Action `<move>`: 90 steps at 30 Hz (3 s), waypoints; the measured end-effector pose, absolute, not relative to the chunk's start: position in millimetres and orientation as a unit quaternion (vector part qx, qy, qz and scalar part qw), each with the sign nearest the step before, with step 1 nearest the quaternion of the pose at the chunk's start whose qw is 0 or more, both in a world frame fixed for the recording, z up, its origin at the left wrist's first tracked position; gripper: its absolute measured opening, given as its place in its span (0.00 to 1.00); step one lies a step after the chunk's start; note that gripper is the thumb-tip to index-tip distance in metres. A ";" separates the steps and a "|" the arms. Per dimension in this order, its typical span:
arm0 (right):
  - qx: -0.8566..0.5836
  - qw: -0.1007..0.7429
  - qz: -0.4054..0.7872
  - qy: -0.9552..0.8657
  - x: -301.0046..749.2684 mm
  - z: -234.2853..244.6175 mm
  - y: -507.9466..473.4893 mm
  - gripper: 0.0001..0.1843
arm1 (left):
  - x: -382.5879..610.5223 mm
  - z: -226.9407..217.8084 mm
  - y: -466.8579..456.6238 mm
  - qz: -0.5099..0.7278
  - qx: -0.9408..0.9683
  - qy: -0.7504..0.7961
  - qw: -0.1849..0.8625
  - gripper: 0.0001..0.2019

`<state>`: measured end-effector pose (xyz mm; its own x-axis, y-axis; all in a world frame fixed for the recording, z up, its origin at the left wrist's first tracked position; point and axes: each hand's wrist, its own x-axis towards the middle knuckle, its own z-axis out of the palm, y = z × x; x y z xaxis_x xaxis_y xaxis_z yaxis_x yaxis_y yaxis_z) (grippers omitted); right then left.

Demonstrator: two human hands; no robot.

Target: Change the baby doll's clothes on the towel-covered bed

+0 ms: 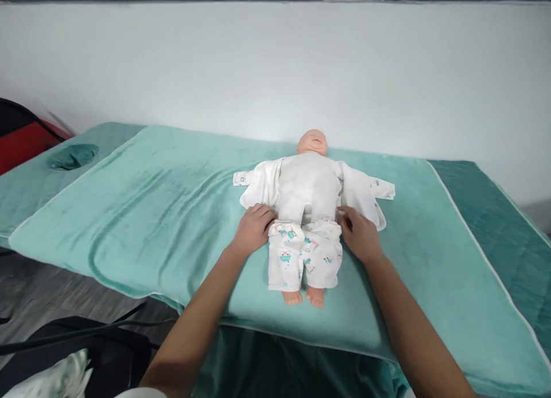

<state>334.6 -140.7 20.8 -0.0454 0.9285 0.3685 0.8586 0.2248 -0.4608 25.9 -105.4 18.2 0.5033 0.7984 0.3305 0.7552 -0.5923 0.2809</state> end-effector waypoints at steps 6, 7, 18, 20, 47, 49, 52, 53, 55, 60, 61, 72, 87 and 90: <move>-0.558 0.264 0.033 -0.786 340.7 17.6 -158.7 0.09 | 25.5 19.2 -107.4 0.180 0.869 0.458 0.049 0.08; -0.556 0.257 0.031 -0.790 340.1 18.1 -159.0 0.09 | 26.0 19.0 -106.6 0.181 0.867 0.461 0.054 0.08; -0.504 0.267 0.029 -0.821 339.7 17.2 -153.7 0.11 | 26.1 17.9 -105.0 0.209 0.873 0.435 0.072 0.08; -0.497 0.265 0.033 -0.826 339.3 16.3 -153.1 0.12 | 26.6 17.6 -104.7 0.227 0.871 0.429 0.079 0.08; -0.422 0.480 0.161 -0.752 333.3 28.4 -162.4 0.07 | 27.3 20.3 -111.8 0.434 0.676 0.423 0.419 0.11; -0.426 0.477 0.138 -0.756 330.5 28.7 -163.1 0.08 | 26.5 22.1 -111.5 0.432 0.696 0.391 0.419 0.13; -0.433 0.483 0.095 -0.755 324.5 29.5 -162.1 0.08 | 25.0 24.6 -112.3 0.413 0.723 0.372 0.409 0.13; -0.438 0.488 0.077 -0.751 322.3 29.6 -161.0 0.08 | 24.6 25.3 -113.1 0.405 0.731 0.369 0.407 0.13; -0.456 0.494 0.043 -0.739 318.1 29.2 -157.6 0.08 | 24.7 26.3 -115.6 0.397 0.739 0.365 0.403 0.12; -0.481 0.497 0.058 -0.720 311.1 35.2 -146.4 0.09 | 33.5 27.7 -115.3 0.472 0.677 0.381 0.417 0.11; -0.479 0.497 0.074 -0.720 311.0 39.5 -143.2 0.09 | 36.3 27.8 -111.6 0.495 0.653 0.383 0.427 0.10; -0.529 0.476 0.413 -0.568 323.3 62.1 -76.8 0.20 | 61.8 26.9 -44.6 0.516 0.572 0.546 0.331 0.07; -0.497 0.554 0.234 -0.626 311.3 39.5 -92.1 0.12 | 69.5 40.8 -59.2 0.495 0.697 0.431 0.289 0.13; -0.496 0.565 0.229 -0.618 306.2 39.9 -92.5 0.12 | 71.9 51.5 -57.7 0.455 0.713 0.446 0.291 0.12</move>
